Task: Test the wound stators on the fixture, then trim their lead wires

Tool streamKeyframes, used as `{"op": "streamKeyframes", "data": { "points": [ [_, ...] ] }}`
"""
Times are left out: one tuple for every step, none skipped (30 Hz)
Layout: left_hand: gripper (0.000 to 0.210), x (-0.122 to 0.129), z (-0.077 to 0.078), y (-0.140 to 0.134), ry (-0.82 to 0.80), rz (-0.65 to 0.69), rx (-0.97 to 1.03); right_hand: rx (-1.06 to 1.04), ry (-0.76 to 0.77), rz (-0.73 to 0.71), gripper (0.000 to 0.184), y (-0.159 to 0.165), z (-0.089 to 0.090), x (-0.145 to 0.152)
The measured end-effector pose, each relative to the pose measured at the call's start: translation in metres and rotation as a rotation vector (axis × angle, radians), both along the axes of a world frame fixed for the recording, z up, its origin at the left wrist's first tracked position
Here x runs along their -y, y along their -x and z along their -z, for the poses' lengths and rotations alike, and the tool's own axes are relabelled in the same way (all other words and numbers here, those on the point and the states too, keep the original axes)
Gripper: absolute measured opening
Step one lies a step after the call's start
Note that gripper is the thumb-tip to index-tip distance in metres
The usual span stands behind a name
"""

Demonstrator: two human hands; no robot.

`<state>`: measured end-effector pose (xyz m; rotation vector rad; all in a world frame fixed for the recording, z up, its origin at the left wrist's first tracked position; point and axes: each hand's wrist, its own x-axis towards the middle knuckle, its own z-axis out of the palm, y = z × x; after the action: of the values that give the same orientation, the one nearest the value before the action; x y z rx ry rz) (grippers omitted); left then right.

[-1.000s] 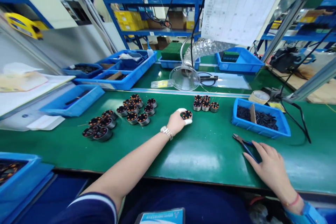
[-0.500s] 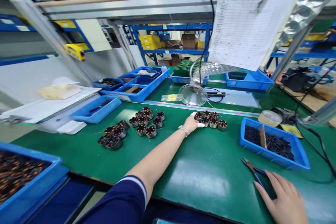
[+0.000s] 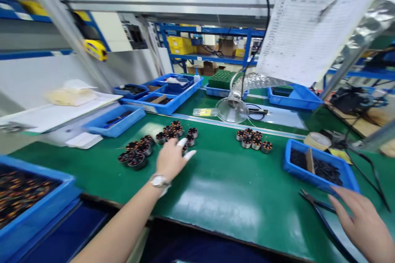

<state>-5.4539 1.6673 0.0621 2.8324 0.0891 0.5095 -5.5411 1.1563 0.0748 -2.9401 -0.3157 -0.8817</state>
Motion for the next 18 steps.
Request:
{"op": "streamKeyframes", "data": {
  "points": [
    [0.052, -0.011, 0.005, 0.002, -0.049, -0.031, -0.052, -0.011, 0.022, -0.025, 0.041, -0.015, -0.014, -0.009],
    [0.052, -0.018, 0.01, 0.004, -0.074, -0.034, -0.096, -0.047, 0.043, -0.032, 0.037, -0.033, -0.026, -0.017],
    [0.052, -0.021, 0.015, 0.005, -0.081, -0.027, -0.127, -0.106, 0.071, -0.03, 0.033, -0.052, -0.035, -0.024],
    [0.05, -0.02, 0.02, 0.007, -0.07, -0.011, -0.147, -0.183, 0.107, -0.015, 0.03, -0.071, -0.04, -0.029],
    [0.048, -0.016, 0.023, 0.01, -0.04, 0.008, -0.151, -0.29, 0.148, 0.004, 0.028, -0.089, -0.043, -0.033],
    [0.044, -0.011, 0.024, 0.015, 0.002, 0.032, -0.144, -0.387, 0.18, 0.049, 0.027, -0.105, -0.043, -0.036],
    [0.039, -0.004, 0.025, 0.021, 0.052, 0.066, -0.132, -0.451, 0.202, 0.091, 0.026, -0.119, -0.041, -0.038],
    [0.034, 0.004, 0.024, 0.028, 0.107, 0.113, -0.12, -0.496, 0.218, 0.123, 0.025, -0.131, -0.039, -0.039],
    [0.029, 0.013, 0.022, 0.036, 0.163, 0.17, -0.113, -0.516, 0.228, 0.145, 0.025, -0.139, -0.036, -0.04],
    [0.026, 0.021, 0.019, 0.045, 0.215, 0.231, -0.109, -0.52, 0.235, 0.152, 0.025, -0.146, -0.033, -0.04],
    [0.023, 0.031, 0.016, 0.053, 0.261, 0.286, -0.109, -0.52, 0.244, 0.147, 0.025, -0.15, -0.031, -0.039],
    [0.021, 0.04, 0.013, 0.061, 0.3, 0.334, -0.115, -0.526, 0.256, 0.141, 0.025, -0.153, -0.029, -0.037],
    [0.019, 0.049, 0.01, 0.069, 0.336, 0.375, -0.125, -0.529, 0.267, 0.136, 0.024, -0.154, -0.027, -0.035],
    [0.018, 0.058, 0.007, 0.075, 0.368, 0.412, -0.139, -0.53, 0.277, 0.13, 0.024, -0.155, -0.025, -0.032],
    [0.016, 0.067, 0.004, 0.081, 0.399, 0.444, -0.156, -0.527, 0.283, 0.126, 0.024, -0.156, -0.024, -0.028],
    [0.015, 0.075, 0.003, 0.085, 0.431, 0.471, -0.175, -0.523, 0.285, 0.125, 0.025, -0.157, -0.022, -0.025],
    [0.014, 0.082, 0.001, 0.089, 0.46, 0.494, -0.195, -0.519, 0.283, 0.126, 0.025, -0.159, -0.02, -0.021],
    [0.013, 0.088, 0.0, 0.091, 0.485, 0.514, -0.215, -0.515, 0.278, 0.127, 0.026, -0.16, -0.018, -0.018]
  ]
}}
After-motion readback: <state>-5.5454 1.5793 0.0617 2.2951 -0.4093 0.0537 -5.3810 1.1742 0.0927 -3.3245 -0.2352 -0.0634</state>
